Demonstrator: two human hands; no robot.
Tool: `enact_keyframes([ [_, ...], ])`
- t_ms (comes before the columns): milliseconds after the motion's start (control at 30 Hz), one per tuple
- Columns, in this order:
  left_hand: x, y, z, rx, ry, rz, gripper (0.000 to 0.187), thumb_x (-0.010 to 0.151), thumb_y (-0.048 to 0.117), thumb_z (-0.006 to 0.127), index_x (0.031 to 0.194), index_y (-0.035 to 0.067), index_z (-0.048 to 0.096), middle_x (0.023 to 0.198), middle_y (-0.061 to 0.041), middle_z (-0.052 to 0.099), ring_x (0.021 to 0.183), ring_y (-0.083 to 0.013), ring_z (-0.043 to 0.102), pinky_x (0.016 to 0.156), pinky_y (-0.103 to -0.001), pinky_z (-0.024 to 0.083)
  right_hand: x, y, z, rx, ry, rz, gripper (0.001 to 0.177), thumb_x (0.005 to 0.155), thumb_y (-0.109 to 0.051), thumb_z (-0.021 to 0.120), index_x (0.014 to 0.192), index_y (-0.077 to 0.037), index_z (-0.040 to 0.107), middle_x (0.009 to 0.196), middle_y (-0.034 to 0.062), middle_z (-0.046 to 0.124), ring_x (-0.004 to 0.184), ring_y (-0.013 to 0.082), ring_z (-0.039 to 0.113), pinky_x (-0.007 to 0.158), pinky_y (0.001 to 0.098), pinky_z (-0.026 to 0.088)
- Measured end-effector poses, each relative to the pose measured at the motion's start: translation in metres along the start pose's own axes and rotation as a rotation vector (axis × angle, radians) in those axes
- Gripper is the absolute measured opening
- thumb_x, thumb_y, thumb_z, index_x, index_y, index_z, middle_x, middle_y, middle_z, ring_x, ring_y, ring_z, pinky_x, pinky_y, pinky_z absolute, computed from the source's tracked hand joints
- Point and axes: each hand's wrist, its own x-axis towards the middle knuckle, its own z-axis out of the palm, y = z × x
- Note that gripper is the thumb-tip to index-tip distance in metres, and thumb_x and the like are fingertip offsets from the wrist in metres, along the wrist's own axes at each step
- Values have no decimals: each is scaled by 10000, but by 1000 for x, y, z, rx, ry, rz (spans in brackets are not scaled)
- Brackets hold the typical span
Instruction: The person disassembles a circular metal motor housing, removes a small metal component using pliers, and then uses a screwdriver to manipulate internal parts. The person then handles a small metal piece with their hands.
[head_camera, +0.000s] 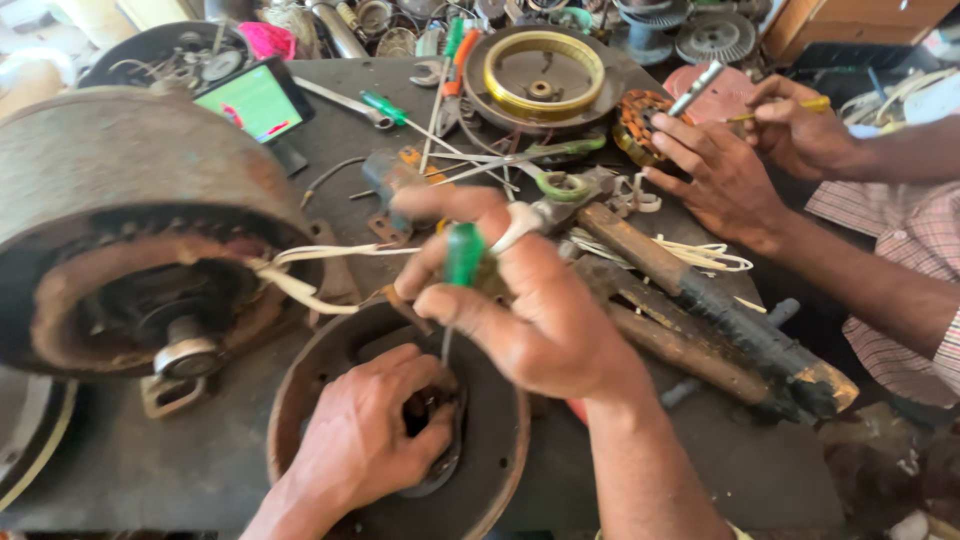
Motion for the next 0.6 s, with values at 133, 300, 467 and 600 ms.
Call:
enact_keyframes([
  [133, 3, -8, 6, -33, -24, -29, 291, 661, 227, 817, 915, 125, 720, 798, -86, 699, 715, -317, 707, 617, -427, 553, 5, 36, -159, -1688, -218, -544, 448, 956, -52, 620, 1387, -147, 542, 1524, 102, 446, 1388, 240, 479, 1131, 413, 472],
  [300, 1, -23, 16, -28, -73, -146, 263, 731, 278, 866, 871, 127, 703, 770, -51, 726, 723, -241, 737, 661, -361, 575, -46, 154, -288, -1687, -258, -557, 448, 953, -37, 630, 1374, -173, 560, 1595, 120, 395, 1464, 261, 446, 1162, 440, 474],
  [467, 0, -25, 14, -161, -103, -202, 277, 699, 202, 818, 946, 141, 707, 826, -29, 734, 767, -188, 723, 677, -316, 601, -41, 145, -284, -1653, -303, -577, 484, 901, -74, 641, 1372, -151, 558, 1560, 137, 406, 1440, 298, 450, 1076, 485, 472],
  [600, 4, -12, 7, -38, -62, -83, 256, 691, 219, 804, 904, 119, 703, 821, -69, 701, 723, -259, 716, 623, -368, 572, -1, 55, -188, -1749, -291, -581, 469, 945, -59, 627, 1396, -152, 535, 1557, 129, 393, 1471, 288, 418, 1107, 478, 470],
])
